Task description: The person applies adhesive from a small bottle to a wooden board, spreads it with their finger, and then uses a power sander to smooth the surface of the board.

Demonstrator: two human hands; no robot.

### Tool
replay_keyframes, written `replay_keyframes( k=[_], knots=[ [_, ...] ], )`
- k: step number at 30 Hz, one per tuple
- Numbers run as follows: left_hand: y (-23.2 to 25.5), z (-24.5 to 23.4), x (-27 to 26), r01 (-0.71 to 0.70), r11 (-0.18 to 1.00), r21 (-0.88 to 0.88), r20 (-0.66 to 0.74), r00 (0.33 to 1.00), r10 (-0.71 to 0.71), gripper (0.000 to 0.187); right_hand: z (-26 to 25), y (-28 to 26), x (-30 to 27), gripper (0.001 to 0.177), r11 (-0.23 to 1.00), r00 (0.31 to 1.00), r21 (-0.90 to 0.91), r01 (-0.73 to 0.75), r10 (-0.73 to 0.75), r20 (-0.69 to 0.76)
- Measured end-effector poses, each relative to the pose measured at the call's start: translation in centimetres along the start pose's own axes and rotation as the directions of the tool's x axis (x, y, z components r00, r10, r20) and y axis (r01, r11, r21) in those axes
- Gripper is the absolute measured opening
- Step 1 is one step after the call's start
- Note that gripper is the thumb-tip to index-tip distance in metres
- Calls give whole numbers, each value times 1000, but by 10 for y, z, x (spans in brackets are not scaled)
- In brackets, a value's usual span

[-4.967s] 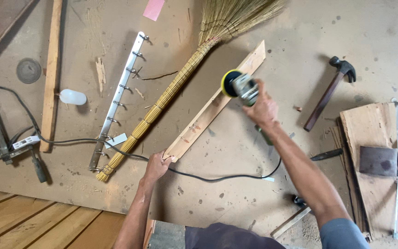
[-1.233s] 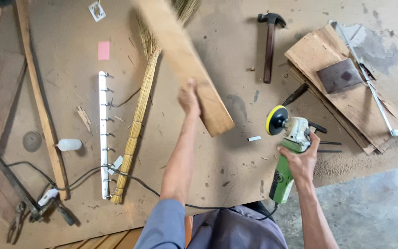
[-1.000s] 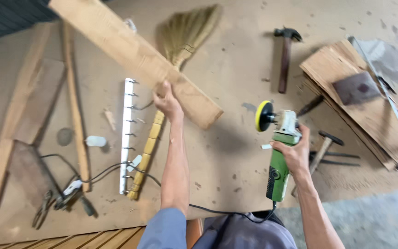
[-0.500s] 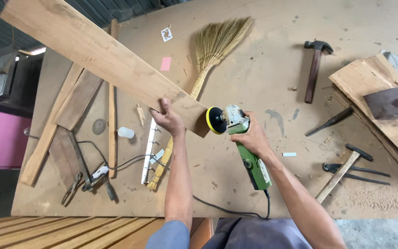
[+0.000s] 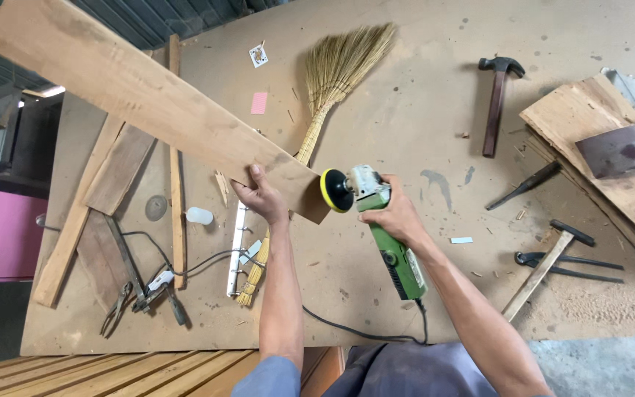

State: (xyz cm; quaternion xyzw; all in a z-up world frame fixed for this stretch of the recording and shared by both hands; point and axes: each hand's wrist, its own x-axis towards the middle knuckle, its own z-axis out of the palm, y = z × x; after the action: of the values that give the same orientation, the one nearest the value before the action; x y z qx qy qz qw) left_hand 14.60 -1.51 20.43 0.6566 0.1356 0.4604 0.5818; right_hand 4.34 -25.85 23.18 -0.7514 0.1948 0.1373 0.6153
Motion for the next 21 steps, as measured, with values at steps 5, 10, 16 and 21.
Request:
replay_keyframes(
  k=[5,10,16,21],
  knots=[
    [11,-2,9,2,1000,-28,-16,1000,-2,29,0,27,4,95,995,997,-74,-69,71,27],
    [-4,-3,15,26,998,-49,-42,999,-28,29,-4,33,2,96,999,999,-14,-46,46,-13],
    [-24,0,-16,62,997,-38,36,998,-61,30,0,26,8,97,1000,1000,9,29,-29,10],
    [-38,-3,-9,24,995,-99,74,997,-17,30,0,50,7,99,993,998,-107,-43,49,48]
  ],
)
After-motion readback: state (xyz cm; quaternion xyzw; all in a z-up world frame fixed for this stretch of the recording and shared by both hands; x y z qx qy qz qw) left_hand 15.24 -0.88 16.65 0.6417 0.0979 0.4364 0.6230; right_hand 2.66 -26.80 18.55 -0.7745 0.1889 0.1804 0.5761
